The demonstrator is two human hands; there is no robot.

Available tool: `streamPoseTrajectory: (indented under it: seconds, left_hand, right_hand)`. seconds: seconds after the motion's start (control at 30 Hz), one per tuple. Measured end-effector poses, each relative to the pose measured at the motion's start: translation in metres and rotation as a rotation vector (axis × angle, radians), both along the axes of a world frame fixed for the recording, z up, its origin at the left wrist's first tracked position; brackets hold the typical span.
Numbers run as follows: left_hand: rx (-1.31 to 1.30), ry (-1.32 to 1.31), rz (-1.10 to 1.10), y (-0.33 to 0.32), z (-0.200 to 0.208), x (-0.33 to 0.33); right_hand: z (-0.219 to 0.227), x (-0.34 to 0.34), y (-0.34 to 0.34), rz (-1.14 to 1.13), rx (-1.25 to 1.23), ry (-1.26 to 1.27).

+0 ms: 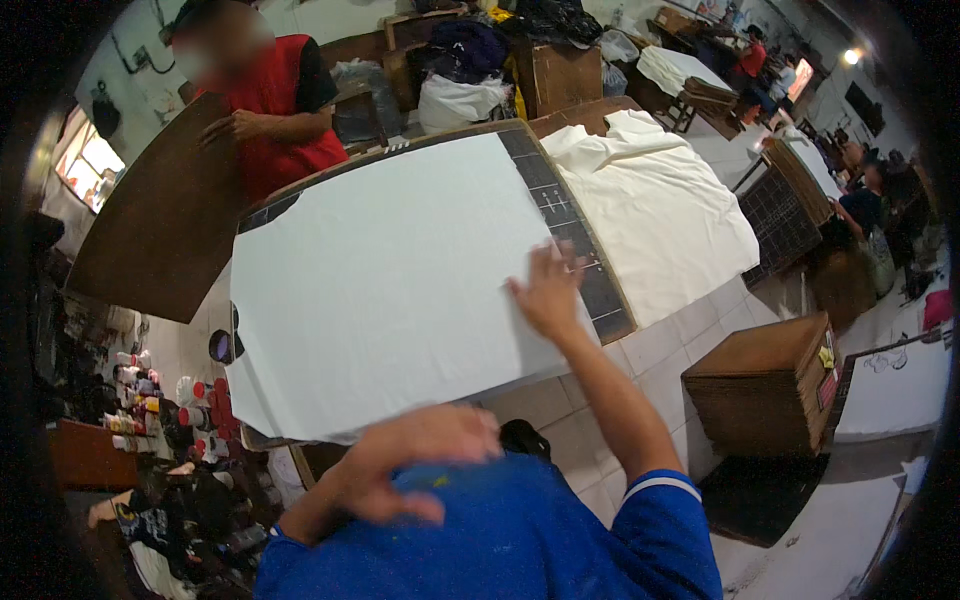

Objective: The person repeatedly places white fabric onto a rectangular screen printing frame, smooths it with both hands, then lifts the frame to remove the fabric and resets it. This cycle repeats multiple times. A coworker in a red shirt is visible nearby handling cardboard pieces.

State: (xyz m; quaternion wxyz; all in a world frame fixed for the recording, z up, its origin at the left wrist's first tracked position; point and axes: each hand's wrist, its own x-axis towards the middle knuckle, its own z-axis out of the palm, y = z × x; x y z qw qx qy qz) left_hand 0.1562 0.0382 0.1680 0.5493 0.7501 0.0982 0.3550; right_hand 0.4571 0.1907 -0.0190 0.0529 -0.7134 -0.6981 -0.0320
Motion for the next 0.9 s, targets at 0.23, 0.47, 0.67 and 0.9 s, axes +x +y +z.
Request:
streamPoseTrajectory:
  seconds: [0.23, 0.47, 0.67, 0.9]
  left_hand:
    - [-0.206, -0.639, -0.693, -0.059, 0.074, 0.099]
    - [-0.123, -0.623, -0.482, -0.067, 0.064, 0.136]
    - [-0.075, -0.388, -0.060, -0.094, 0.063, 0.127]
    - [-0.001, 0.313, 0.912, -0.123, -0.010, 0.007]
  right_hand:
    - [-0.004, -0.085, -0.034, 0.609, -0.041, 0.184]
    - [-0.005, -0.028, 0.042, 0.600, 0.025, 0.148]
    - [-0.001, 0.023, 0.162, 0.435, -0.012, 0.080]
    - [-0.018, 0.013, 0.188, -0.065, 0.032, 0.051]
